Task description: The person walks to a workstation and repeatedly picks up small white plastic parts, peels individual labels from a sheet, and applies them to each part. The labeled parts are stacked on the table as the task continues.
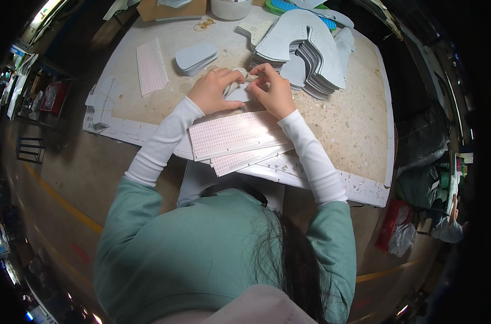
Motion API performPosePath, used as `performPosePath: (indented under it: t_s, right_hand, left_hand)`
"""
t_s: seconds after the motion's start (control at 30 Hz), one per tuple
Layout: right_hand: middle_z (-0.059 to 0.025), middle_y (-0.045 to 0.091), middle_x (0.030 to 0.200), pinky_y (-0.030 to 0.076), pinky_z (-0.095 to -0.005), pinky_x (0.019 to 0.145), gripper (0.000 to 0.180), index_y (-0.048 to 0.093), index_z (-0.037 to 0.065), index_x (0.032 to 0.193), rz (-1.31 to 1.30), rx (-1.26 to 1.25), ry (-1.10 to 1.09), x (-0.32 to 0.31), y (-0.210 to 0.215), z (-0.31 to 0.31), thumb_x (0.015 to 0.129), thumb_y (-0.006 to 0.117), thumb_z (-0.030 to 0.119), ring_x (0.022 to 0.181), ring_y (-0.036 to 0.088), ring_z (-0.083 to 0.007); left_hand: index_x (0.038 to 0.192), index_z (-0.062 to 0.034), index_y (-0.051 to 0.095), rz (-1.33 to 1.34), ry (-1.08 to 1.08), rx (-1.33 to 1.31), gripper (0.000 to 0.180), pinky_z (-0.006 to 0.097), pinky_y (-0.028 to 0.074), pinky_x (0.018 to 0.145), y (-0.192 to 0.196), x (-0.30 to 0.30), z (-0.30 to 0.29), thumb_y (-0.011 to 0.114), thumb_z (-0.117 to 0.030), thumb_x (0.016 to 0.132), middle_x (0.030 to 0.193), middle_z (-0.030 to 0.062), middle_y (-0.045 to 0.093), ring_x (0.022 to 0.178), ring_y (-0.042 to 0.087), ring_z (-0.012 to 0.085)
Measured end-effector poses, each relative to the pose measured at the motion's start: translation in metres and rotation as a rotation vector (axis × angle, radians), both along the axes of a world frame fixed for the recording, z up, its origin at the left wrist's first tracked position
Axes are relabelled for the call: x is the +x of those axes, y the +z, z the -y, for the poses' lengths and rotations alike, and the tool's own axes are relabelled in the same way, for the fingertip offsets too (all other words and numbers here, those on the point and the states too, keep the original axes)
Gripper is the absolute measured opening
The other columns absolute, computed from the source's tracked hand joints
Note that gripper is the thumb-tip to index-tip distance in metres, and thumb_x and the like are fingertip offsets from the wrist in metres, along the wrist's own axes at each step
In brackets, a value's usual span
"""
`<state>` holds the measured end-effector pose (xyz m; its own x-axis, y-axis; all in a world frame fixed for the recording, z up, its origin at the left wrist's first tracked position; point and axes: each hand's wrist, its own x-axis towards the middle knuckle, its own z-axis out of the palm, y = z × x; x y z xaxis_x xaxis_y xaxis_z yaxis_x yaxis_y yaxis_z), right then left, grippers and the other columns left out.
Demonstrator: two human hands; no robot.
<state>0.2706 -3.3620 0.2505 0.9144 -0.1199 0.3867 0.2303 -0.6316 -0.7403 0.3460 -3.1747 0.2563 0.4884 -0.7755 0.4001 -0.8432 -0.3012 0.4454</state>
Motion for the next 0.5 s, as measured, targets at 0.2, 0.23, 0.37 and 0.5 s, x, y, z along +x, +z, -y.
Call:
performPosePath:
  t_s: [0.2,0.23,0.37,0.5]
  right_hand:
    - [-0.0051,0.069,0.074,0.052,-0.0276,0.063,0.033,0.058,0.008,0.108,-0.127,0.152,0.04,-0.0025,0.0008,0.0033,0.077,0.07,0.007,0.066,0.067,-0.0155]
    - [-0.005,0.069,0.074,0.052,-0.0278,0.064,0.033,0.058,0.008,0.108,-0.127,0.149,0.04,-0.0025,0.0008,0.0031,0.077,0.07,0.007,0.066,0.067,-0.0156]
    - [-0.0051,0.069,0.074,0.052,-0.028,0.064,0.035,0.057,0.008,0.109,-0.133,0.153,0.028,-0.002,0.0002,0.0022,0.076,0.07,0.006,0.067,0.067,-0.0157]
    - [-0.0052,0.069,0.075,0.052,-0.0278,0.065,0.036,0.057,0.008,0.11,-0.136,0.162,0.029,-0.0027,-0.0002,0.0021,0.076,0.07,0.007,0.067,0.067,-0.0155]
  left_hand:
    - [0.101,-0.0203,0.066,-0.004,0.036,0.059,0.032,0.041,0.051,0.079,-0.0016,-0.0006,-0.0019,0.075,-0.032,0.073,0.096,0.0089,0.063,0.092,0.061,0.0309]
    - [0.1,-0.0215,0.068,0.004,0.05,0.079,0.027,0.041,0.051,0.079,-0.0022,-0.0008,-0.0021,0.072,-0.03,0.075,0.096,0.0101,0.062,0.092,0.06,0.0311]
    - [0.099,-0.0255,0.072,0.061,0.056,0.11,0.021,0.041,0.052,0.081,-0.0055,-0.0026,-0.0031,0.062,-0.021,0.081,0.103,0.0146,0.06,0.096,0.059,0.0323]
    - [0.099,-0.0173,0.072,0.088,0.017,0.01,0.022,0.038,0.048,0.078,-0.0088,-0.0034,-0.003,0.065,-0.014,0.079,0.09,0.0145,0.056,0.087,0.056,0.0309]
